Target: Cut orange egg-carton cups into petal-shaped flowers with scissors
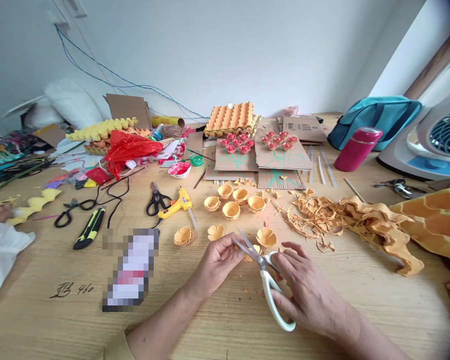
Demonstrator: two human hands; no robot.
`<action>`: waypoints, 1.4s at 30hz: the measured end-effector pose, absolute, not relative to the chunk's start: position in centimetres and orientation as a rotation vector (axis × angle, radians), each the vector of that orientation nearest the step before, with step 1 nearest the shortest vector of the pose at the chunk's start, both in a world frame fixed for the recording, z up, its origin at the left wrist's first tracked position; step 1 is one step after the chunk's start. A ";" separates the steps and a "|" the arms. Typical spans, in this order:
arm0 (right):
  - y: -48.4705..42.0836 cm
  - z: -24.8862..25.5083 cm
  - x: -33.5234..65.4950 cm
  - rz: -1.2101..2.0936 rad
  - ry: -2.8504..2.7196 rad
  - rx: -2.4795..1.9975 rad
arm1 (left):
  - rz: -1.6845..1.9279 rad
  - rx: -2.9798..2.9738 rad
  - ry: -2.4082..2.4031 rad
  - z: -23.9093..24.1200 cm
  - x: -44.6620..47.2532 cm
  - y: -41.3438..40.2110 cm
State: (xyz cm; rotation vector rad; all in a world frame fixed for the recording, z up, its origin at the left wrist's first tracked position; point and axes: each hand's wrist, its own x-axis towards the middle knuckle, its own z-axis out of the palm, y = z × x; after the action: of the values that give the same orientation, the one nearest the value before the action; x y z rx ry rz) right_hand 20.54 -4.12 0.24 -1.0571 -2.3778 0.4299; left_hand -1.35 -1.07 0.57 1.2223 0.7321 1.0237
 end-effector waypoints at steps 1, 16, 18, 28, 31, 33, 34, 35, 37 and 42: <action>-4.1 0.2 20.5 0.418 -2.381 -1.065 | 1.025 1.246 0.741 0.7 -1.4 -1.0; -4.1 0.2 20.5 0.376 -2.385 -1.081 | 1.004 1.532 0.825 1.0 -1.9 -0.5; -4.1 0.2 20.5 0.387 -2.386 -1.078 | 0.999 1.556 0.833 1.0 -2.1 -0.4; -4.0 0.7 20.6 0.359 -2.393 -1.102 | 1.006 1.769 0.922 1.4 -2.6 0.1; -4.0 0.4 20.6 0.368 -2.406 -1.112 | 1.001 1.762 0.936 1.2 -2.7 0.3; -3.9 0.2 20.6 0.379 -2.408 -1.125 | 0.994 1.710 0.950 0.9 -2.8 0.4; -3.8 0.1 20.7 0.388 -2.405 -1.132 | 0.989 1.671 0.953 0.7 -2.8 0.5; -3.8 0.1 20.7 0.398 -2.399 -1.140 | 0.983 1.625 0.949 0.6 -2.8 0.5; -3.6 0.1 20.7 0.429 -2.377 -1.160 | 0.968 1.516 0.918 0.4 -2.7 0.5; -3.5 0.3 20.7 0.584 -2.250 -1.224 | 0.920 1.296 0.841 0.4 -2.4 0.4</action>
State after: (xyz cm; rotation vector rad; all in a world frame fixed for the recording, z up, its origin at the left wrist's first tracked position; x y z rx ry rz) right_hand 20.72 -3.47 0.33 -1.2240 -2.2503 0.5843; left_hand -2.40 0.40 0.42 1.2956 0.8412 0.9203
